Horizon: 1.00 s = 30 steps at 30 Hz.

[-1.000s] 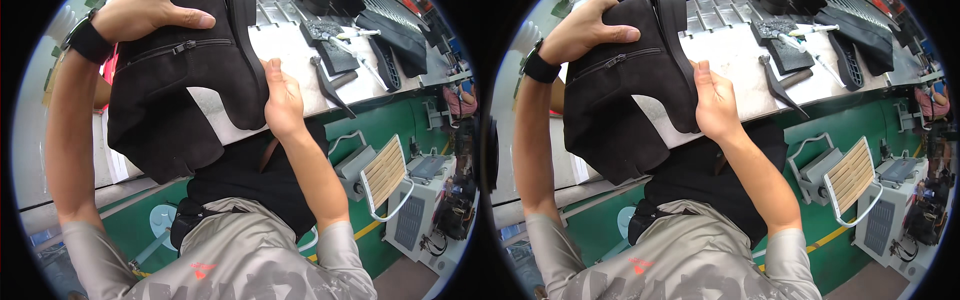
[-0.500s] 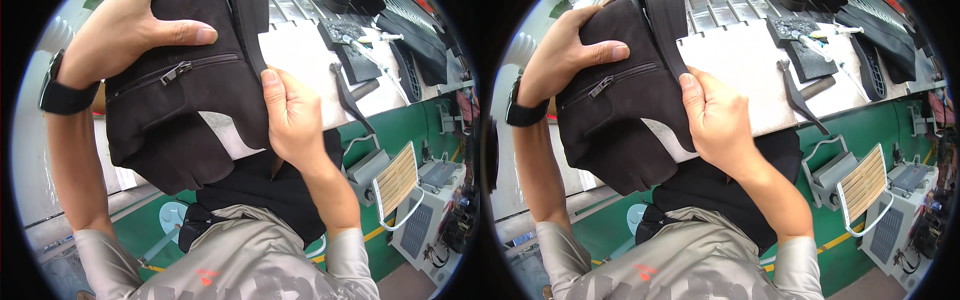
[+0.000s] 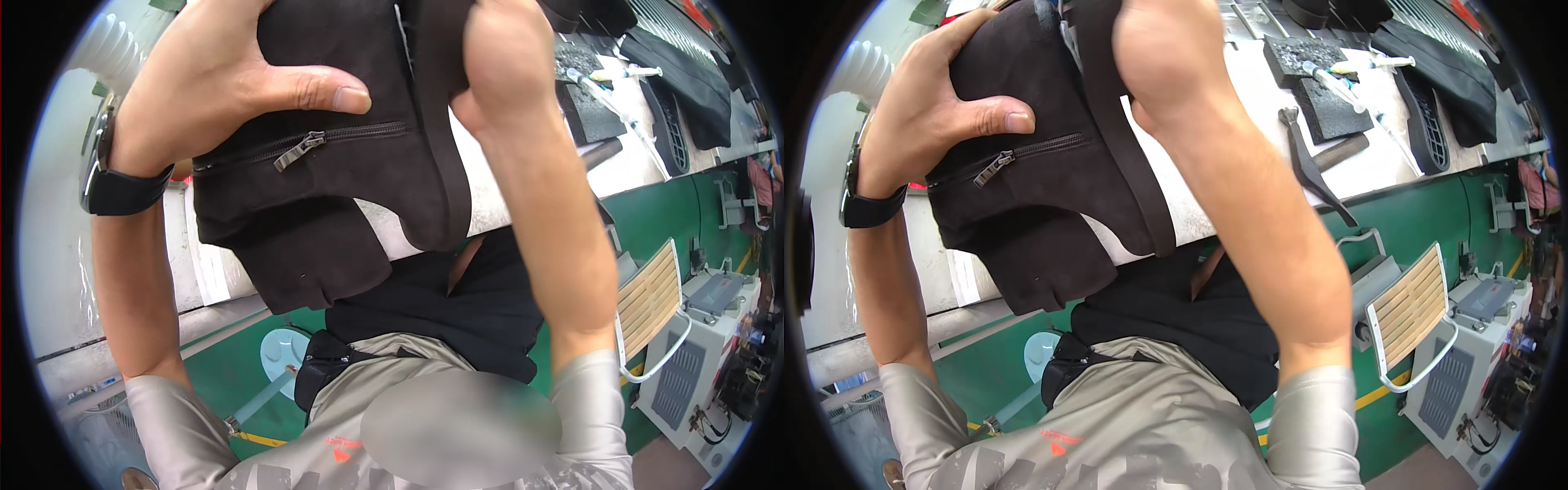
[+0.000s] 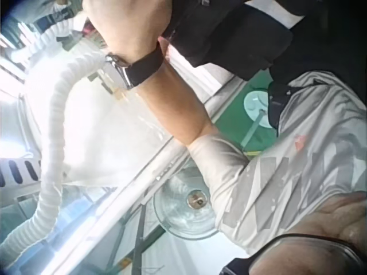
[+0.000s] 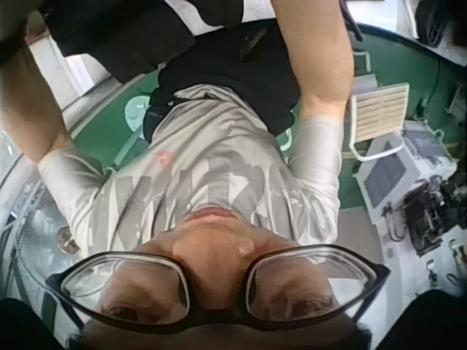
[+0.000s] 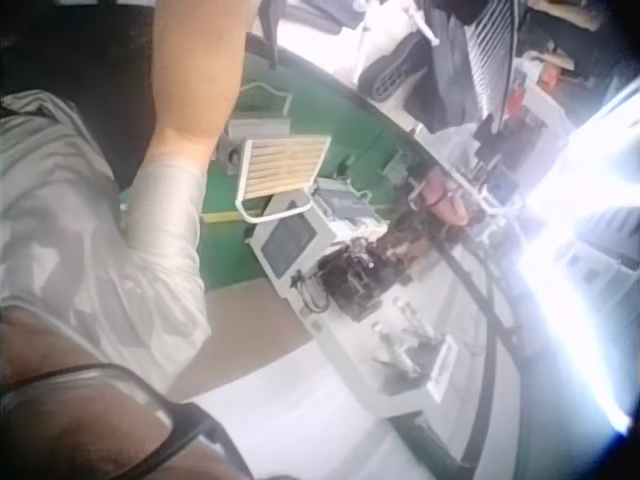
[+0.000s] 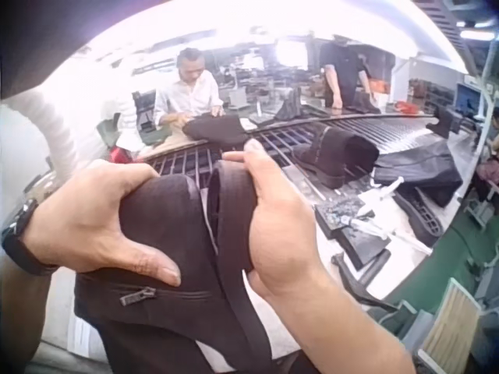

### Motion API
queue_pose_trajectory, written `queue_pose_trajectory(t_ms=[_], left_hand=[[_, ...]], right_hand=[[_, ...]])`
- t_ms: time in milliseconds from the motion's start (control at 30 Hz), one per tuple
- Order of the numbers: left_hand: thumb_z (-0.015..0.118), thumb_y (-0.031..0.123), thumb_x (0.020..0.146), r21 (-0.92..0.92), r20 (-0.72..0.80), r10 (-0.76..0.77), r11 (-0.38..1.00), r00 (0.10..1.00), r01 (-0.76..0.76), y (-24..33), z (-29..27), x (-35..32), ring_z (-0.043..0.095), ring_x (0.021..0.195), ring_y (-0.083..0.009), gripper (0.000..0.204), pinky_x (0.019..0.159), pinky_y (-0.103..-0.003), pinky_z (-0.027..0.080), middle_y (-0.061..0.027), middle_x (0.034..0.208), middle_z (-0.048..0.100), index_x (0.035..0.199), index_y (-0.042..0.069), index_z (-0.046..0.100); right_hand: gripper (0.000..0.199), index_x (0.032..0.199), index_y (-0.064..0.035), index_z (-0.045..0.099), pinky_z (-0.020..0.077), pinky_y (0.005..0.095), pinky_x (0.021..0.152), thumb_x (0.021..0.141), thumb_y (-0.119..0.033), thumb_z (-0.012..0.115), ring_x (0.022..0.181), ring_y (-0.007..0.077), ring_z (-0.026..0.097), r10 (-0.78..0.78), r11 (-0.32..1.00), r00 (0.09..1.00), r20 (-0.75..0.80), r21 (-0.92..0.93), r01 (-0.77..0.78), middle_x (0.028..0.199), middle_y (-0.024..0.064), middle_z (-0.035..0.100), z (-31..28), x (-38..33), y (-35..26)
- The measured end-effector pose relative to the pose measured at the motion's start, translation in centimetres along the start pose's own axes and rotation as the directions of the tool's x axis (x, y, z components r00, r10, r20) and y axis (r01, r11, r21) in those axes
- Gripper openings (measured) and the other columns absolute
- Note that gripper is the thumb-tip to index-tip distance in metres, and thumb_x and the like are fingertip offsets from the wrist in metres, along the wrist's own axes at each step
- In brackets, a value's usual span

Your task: The person attaches outsoles to boot uppers by aligning and pressing them together along the edges by hand, then places the assembled boots onto a conveyor belt.

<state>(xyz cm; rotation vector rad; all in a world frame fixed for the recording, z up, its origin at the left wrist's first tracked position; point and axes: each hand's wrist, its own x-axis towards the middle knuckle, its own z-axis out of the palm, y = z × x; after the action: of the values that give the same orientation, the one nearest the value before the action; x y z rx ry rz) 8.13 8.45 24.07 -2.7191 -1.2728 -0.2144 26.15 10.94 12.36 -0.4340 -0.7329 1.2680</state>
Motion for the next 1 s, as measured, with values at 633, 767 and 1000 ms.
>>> queue_pose_trajectory(t_ms=[633,767,1000], left_hand=[[0.100,0.048,0.068,-0.260,-0.089,0.092,0.959,0.992,-0.112,-4.5,2.1,0.3,0.073,0.100,-0.0293,0.087,0.095,-0.038,0.055,-0.0192,0.104,0.074,0.126,-0.008,0.066],[0.100,0.046,0.067,-0.279,-0.065,0.054,0.958,0.996,-0.070,-3.4,1.7,0.3,0.073,0.094,-0.0327,0.080,0.089,-0.039,0.056,-0.0208,0.097,0.073,0.118,-0.007,0.069],[0.099,0.059,0.061,-0.085,-0.140,0.094,0.991,0.986,-0.107,-2.7,1.7,0.0,0.070,0.098,-0.0418,0.089,0.089,-0.045,0.055,-0.0228,0.098,0.072,0.117,-0.003,0.070]], right_hand=[[0.037,0.121,-0.0020,0.067,0.0565,0.0302,0.080,0.110,-0.033,0.051,0.086,0.0156,0.069,-0.108,0.991,0.986,-0.129,0.058,0.116,0.096,0.0049,0.072,0.8,-1.2,0.8],[0.041,0.126,0.0010,0.067,0.0537,0.0302,0.090,0.111,-0.032,0.048,0.096,0.0171,0.069,-0.138,0.974,0.987,-0.080,-0.194,0.121,0.108,0.0077,0.073,0.8,-0.8,0.5],[0.031,0.109,0.0021,0.074,0.0415,0.0223,0.078,0.109,-0.023,0.056,0.085,0.0047,0.053,-0.284,0.888,0.959,-0.006,-0.379,0.261,0.092,-0.0028,0.065,1.4,-1.1,-0.6]])
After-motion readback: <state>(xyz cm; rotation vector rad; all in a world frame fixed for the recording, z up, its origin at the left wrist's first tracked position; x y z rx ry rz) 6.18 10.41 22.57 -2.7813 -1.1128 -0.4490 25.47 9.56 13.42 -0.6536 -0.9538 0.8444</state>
